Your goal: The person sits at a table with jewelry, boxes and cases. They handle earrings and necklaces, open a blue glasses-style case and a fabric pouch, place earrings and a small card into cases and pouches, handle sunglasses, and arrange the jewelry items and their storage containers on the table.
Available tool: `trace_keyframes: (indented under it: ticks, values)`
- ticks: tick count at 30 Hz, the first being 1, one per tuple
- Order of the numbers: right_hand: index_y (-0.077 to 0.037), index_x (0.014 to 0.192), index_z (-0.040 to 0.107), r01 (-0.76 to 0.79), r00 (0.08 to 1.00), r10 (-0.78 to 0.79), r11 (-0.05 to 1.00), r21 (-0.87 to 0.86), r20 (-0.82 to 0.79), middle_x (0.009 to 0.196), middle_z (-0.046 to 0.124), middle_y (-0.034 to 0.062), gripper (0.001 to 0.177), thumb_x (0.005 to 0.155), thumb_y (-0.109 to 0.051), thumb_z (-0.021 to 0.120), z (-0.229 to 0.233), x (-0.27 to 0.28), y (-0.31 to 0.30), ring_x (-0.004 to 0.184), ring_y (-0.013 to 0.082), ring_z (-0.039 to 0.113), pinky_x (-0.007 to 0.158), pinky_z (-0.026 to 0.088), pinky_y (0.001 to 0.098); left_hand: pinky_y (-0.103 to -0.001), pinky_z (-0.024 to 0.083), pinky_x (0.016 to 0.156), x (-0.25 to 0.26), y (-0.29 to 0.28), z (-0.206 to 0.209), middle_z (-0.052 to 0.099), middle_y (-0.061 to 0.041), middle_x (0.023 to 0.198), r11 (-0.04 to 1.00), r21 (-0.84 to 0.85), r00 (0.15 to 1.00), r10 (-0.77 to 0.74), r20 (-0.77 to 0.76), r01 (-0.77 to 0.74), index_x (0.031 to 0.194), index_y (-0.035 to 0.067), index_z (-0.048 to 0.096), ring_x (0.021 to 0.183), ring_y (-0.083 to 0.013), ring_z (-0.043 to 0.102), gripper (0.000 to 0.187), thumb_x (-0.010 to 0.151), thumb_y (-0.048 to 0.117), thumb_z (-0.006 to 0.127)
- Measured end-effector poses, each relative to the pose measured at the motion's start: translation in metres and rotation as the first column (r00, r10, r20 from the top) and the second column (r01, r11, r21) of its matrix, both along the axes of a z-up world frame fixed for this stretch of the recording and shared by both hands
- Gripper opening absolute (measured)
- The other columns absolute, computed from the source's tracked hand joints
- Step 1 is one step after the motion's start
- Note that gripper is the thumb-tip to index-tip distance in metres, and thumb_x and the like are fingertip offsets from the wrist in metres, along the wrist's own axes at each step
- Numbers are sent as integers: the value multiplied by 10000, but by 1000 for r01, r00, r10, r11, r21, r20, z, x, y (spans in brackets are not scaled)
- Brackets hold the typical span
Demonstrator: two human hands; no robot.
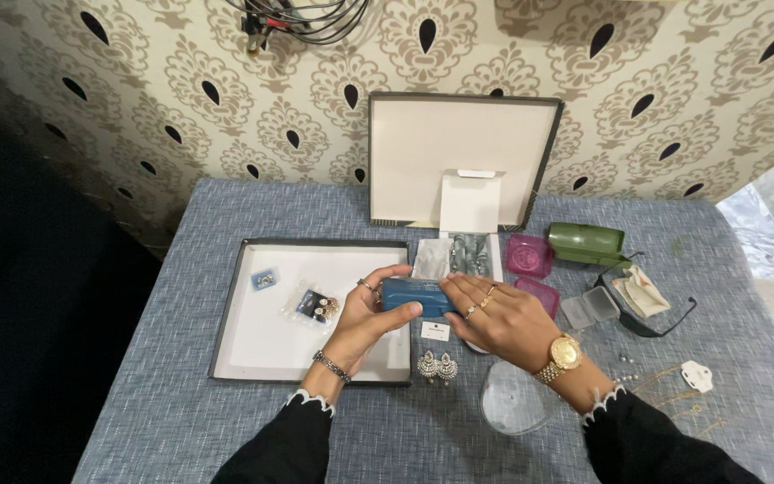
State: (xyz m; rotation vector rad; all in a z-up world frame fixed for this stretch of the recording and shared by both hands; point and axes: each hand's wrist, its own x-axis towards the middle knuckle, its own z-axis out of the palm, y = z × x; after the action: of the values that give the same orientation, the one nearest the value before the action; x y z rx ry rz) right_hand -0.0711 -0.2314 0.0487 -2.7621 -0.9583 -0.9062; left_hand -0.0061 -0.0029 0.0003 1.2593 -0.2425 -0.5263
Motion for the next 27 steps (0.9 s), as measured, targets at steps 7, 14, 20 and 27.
trace_keyframes:
  ticks: [7, 14, 20, 27]
  values:
    - [-41, 1214, 677, 4, 992, 2, 999, 45, -124, 1145, 747, 98, 399, 908, -287, 747, -1, -3, -8, 985, 227, 734, 784, 602, 341, -265, 622, 801, -5, -4, 2, 692, -99, 1096, 1000, 8, 999, -14, -43, 14, 1411, 119, 546, 944, -142, 711, 757, 727, 181, 865]
    - [-119, 1240, 707, 40, 915, 121, 922, 384, -386, 1228, 725, 78, 412, 869, -288, 766, 8, -1, -18, 1082, 246, 709, 893, 583, 356, -294, 609, 851, -7, -2, 8, 692, -105, 1124, 1000, -18, 999, -18, -42, 17, 1500, 165, 434, 1037, -167, 693, 849, 755, 120, 839]
    - [-85, 1347, 637, 239, 731, 326, 700, 673, -599, 1380, 627, 101, 486, 902, -254, 740, 3, -5, -37, 1259, 236, 617, 1030, 511, 387, -321, 598, 915, -7, 1, 14, 706, -127, 1185, 997, -82, 997, -16, -71, 10, 1500, 164, 440, 1079, -198, 693, 828, 767, 104, 821]
    - [-100, 1391, 598, 575, 502, 451, 463, 675, -738, 1267, 710, 58, 538, 884, -234, 714, -11, -10, -54, 1087, 148, 668, 921, 557, 335, -336, 605, 964, -10, -9, 13, 682, -118, 1206, 999, -44, 998, -20, -61, 17, 1508, 175, 430, 1136, -197, 687, 854, 752, 93, 819]
